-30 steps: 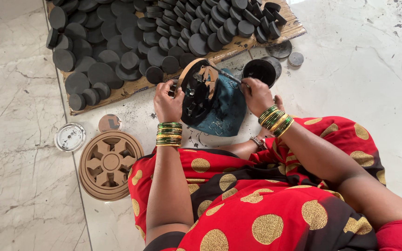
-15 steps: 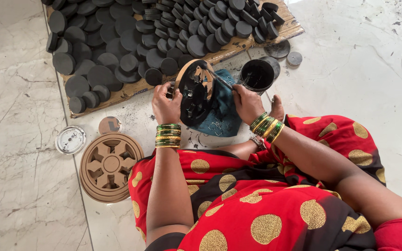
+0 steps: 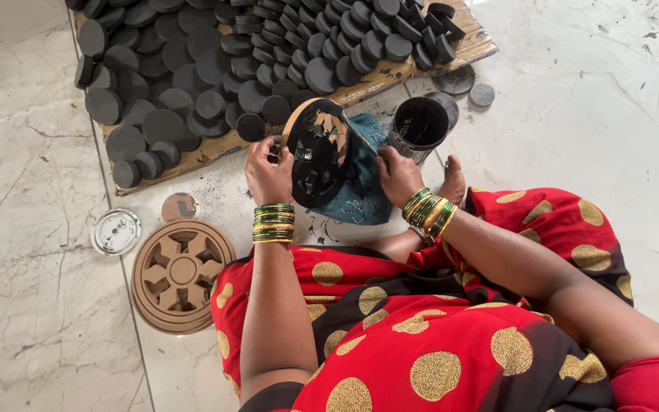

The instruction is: The person sits on the floor and paints a decorative wooden wheel-shaped piece black, holding it with one hand while applying paint with a brush in the other, dipping the brush into a black paint container. Finished black-painted wooden discs are laid out on cardboard nearby.

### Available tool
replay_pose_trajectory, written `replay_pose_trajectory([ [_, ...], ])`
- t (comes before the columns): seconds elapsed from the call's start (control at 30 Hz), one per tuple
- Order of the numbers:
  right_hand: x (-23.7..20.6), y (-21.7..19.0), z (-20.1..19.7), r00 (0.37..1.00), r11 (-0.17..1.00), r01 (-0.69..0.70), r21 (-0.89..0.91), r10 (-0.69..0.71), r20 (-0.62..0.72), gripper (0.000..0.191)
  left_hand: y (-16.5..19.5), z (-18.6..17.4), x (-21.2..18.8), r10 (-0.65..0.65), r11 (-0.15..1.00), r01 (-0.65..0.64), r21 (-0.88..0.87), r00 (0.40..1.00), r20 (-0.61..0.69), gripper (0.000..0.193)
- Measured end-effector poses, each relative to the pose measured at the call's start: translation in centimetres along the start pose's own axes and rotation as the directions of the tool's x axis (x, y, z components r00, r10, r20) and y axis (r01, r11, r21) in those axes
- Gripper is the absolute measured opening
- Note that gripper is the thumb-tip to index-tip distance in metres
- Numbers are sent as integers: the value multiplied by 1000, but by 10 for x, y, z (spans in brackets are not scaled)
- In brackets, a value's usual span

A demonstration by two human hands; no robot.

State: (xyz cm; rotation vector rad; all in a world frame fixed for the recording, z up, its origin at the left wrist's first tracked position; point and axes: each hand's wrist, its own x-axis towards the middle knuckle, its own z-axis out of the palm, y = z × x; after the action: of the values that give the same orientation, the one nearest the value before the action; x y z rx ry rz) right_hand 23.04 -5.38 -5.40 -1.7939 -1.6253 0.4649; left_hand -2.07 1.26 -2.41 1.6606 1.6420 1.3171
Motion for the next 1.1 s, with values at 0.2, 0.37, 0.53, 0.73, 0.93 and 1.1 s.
replay_pose_trajectory([
  [0.2,0,-9,0,994,970,-104,218,98,38,24,3,2,-1,1,1000,-1,-5,1000,7,23],
  [0.37,-9,-36,-5,996,983,-29,179,13,92,26,3,0,-1,-11,1000,11,-11,1000,21,24],
  [0.53,-8,-14,4,990,988,-125,93,118,75,28,2,1,-1,26,1000,-26,1,1000,9,26],
  [0.73,3,-8,3,983,950,-183,252,175,55,26,3,3,-2,23,999,-23,46,1000,-1,29],
  [0.93,-1,-31,-6,997,983,-73,170,66,46,31,3,1,-1,-47,999,47,14,998,39,29],
  [1.1,9,-6,0,995,970,-93,224,96,-6,25,0,4,0,17,998,-17,60,1000,6,30],
])
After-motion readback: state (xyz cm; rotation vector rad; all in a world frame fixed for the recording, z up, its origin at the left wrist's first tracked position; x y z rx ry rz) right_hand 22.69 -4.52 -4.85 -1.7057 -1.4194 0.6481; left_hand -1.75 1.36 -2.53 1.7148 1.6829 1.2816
